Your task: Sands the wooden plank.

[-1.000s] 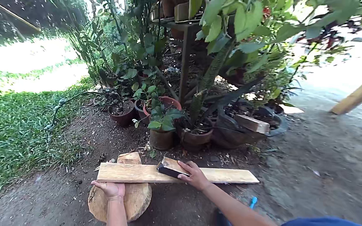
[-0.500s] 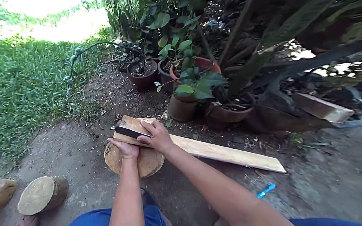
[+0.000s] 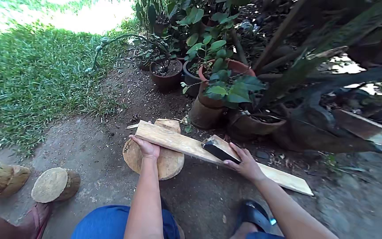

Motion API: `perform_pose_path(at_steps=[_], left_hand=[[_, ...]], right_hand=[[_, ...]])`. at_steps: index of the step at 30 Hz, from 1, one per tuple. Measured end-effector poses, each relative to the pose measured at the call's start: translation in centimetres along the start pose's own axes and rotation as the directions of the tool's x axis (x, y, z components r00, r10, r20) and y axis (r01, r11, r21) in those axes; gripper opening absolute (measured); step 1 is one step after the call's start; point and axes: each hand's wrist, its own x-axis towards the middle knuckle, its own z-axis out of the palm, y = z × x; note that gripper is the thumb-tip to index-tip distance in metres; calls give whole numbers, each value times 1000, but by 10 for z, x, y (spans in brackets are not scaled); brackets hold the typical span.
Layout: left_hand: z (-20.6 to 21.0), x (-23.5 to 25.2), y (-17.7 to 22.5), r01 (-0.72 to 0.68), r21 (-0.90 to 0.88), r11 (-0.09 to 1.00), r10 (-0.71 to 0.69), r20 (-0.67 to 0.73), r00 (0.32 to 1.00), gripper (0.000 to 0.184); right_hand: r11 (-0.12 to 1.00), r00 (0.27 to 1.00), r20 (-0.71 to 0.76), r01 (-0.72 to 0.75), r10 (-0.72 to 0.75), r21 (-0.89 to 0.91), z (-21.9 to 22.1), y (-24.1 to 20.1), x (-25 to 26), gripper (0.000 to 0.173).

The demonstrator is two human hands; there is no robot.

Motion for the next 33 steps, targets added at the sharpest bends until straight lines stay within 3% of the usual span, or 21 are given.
perform_pose_path(at_steps=[3,7,10,14,17,21,26,29,33], left_hand=[[5,1,2,1,1,1000,-1,-21,1000,101],[4,0,-2,9,22,1000,-7,-57,998,99],[3,0,-2,12,34,999,-10,-61,998,100],[9,-3,2,-14,67,998,19,-76,997,98],[10,-2,-1,-24,55,998,29,-92,995,98],[7,-1,3,-14,52,999,18,-88,996,97],[2,2,3,3,9,1000,-3,-44,999,102],[5,1,3,19,-5,1000,-19,-55,998,101],[2,2,0,8,3,1000,-8,-71,997,102]], right_hand=[[999,993,-117,23,-20,22,12,-10,0,92],[976,964,-175,212,-202,42,31,-57,6,90],[938,939,-124,334,-321,99,46,-131,28,82],[950,954,80,274,-288,151,57,-237,60,75],[969,962,150,213,-230,122,61,-257,71,75],[956,959,50,273,-279,106,61,-211,63,79],[942,938,-146,327,-315,73,43,-78,33,91],[968,960,-146,247,-239,43,21,-8,3,92],[993,990,-97,110,-106,38,5,14,-13,85]])
